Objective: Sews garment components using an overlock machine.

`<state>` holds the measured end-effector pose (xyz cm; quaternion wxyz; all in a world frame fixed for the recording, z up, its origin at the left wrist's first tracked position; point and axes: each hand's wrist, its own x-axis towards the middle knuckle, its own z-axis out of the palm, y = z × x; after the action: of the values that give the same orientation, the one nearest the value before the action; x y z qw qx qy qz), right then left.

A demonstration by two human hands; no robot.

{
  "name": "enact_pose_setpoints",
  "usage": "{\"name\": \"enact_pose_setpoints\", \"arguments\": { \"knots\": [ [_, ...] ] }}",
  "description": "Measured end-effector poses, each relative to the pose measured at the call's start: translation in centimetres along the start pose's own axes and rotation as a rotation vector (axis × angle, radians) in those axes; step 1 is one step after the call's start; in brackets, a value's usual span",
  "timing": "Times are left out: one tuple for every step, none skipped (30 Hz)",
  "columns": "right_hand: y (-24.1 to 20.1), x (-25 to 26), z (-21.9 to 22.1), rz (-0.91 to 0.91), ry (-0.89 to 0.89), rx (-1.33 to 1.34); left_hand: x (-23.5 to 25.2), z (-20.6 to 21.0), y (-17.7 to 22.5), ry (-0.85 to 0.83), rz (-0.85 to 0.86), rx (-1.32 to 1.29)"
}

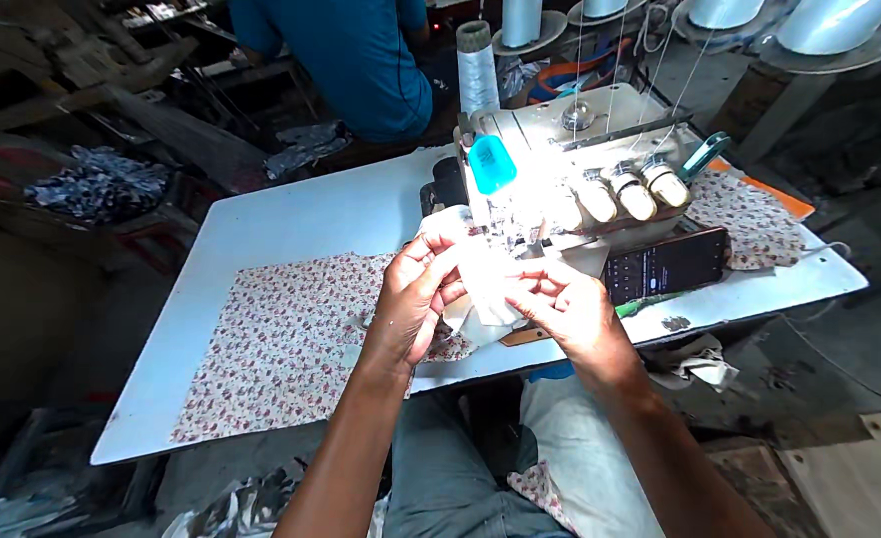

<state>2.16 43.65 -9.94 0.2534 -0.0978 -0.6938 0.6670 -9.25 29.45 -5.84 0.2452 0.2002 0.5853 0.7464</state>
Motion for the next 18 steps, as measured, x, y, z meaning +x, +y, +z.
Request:
{"name": "enact_pose_setpoints", "arguments": {
  "knots": [
    [0.0, 0.1, -0.1, -0.004, -0.004, -0.012, 0.0, 0.0, 0.0, 0.001, 0.001, -0.010],
    [0.1, 0.2, -0.1, -0.021, -0.007, -0.034, 0.0, 0.0, 0.0, 0.002, 0.002, -0.013],
    [0.2, 0.2, -0.1, -0.053, -0.001, -0.061, 0.0, 0.0, -0.1, 0.003, 0.003, -0.014],
    [0.2, 0.3, -0.1, -0.084, 0.004, -0.088, 0.0, 0.0, -0.1, 0.005, 0.005, -0.017],
    [0.2, 0.3, -0.1, -0.103, 0.011, -0.108, 0.0, 0.0, -0.1, 0.002, 0.008, -0.018],
    [0.2, 0.2, -0.1, -0.111, 0.016, -0.122, 0.0, 0.0, -0.2, -0.003, 0.011, -0.020],
    [0.1, 0.2, 0.0, -0.111, 0.021, -0.130, 0.0, 0.0, -0.2, -0.005, 0.012, -0.023],
    [0.0, 0.0, 0.1, -0.096, 0.028, -0.135, 0.0, 0.1, -0.1, 0.000, 0.010, -0.019],
    [-0.1, -0.2, 0.2, -0.078, 0.031, -0.130, -0.1, 0.2, -0.1, 0.012, 0.005, -0.010],
    [-0.2, -0.4, 0.3, -0.070, 0.022, -0.111, -0.1, 0.2, -0.1, 0.024, 0.003, 0.014],
    [-0.2, -0.6, 0.3, -0.071, 0.007, -0.093, -0.2, 0.2, -0.2, 0.037, 0.010, 0.057],
    [-0.2, -0.7, 0.3, -0.078, -0.010, -0.095, -0.2, 0.1, -0.3, 0.050, 0.037, 0.148],
    [-0.2, -0.9, 0.3, -0.097, -0.019, -0.126, -0.3, -0.1, -0.6, 0.063, 0.096, 0.293],
    [0.0, -1.1, 0.4, -0.131, -0.015, -0.182, -0.4, -0.5, -1.0, 0.072, 0.194, 0.492],
    [0.0, -1.2, 0.6, -0.177, 0.006, -0.277, -0.4, -0.6, -1.2, 0.094, 0.304, 0.699],
    [0.1, -1.4, 1.0, -0.238, 0.036, -0.398, -0.3, -0.6, -1.3, 0.120, 0.405, 0.870],
    [0.2, -1.4, 1.4, -0.305, 0.072, -0.521, -0.2, -0.4, -1.2, 0.136, 0.474, 0.987],
    [0.5, -1.2, 1.8, -0.367, 0.116, -0.644, -0.1, -0.3, -1.1, 0.135, 0.510, 1.051]
  ]
}}
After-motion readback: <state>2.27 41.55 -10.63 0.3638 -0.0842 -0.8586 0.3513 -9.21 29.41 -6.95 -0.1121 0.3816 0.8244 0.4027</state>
